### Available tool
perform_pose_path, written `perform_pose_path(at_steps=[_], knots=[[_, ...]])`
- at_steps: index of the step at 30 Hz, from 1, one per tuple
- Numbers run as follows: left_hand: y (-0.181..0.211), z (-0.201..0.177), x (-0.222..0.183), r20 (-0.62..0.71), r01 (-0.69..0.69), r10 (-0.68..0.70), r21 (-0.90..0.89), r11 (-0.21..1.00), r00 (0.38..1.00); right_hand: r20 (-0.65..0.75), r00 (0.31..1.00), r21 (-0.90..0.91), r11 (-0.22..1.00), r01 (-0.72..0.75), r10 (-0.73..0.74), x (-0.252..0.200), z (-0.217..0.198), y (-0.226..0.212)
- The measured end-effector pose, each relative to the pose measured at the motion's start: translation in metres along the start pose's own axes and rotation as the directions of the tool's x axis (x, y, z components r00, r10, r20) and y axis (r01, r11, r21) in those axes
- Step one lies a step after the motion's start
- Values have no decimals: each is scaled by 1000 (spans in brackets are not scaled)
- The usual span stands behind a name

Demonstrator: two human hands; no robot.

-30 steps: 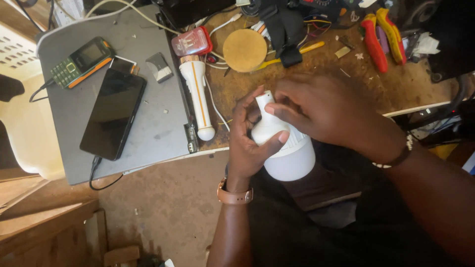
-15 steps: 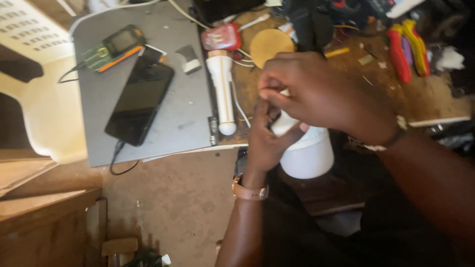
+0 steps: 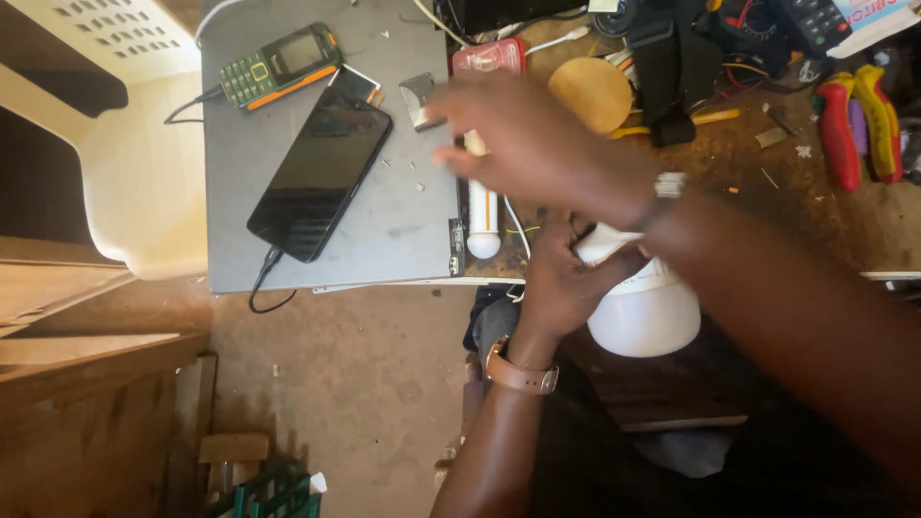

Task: Repairing a large LED bulb by unscrewing the housing and inspecting internal circuitry

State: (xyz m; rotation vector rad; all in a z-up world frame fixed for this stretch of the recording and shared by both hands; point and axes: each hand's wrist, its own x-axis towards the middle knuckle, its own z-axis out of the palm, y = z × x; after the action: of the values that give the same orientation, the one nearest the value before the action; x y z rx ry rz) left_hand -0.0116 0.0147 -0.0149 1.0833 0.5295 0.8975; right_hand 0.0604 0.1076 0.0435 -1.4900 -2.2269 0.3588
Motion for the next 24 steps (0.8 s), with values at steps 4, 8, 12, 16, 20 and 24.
perform_pose_path(at_steps=[4,8,12,16,20,24], knots=[[14,4,1,-72,68,-62,88,994,996,-70,997,-95,995,-40,33,-48,-64,-31],[7,10,2,-173,16,-44,-161,987,984,107,905,-192,901,-388,412,-111,-85,-32],[5,14,-1,-250,-53,-5,-227,972,968,272,693,-207,744,-636,668,-144,-80,-29],[4,21,-5,-256,-105,38,-254,962,966,335,642,-15,685,-729,690,-148,-77,-22],[0,24,-2,-165,-116,69,-297,948,984,411,649,141,659,-739,640,-159,-77,-11],[-7,21,3,-245,-90,47,-166,982,968,354,704,86,729,-680,615,-179,-82,6]])
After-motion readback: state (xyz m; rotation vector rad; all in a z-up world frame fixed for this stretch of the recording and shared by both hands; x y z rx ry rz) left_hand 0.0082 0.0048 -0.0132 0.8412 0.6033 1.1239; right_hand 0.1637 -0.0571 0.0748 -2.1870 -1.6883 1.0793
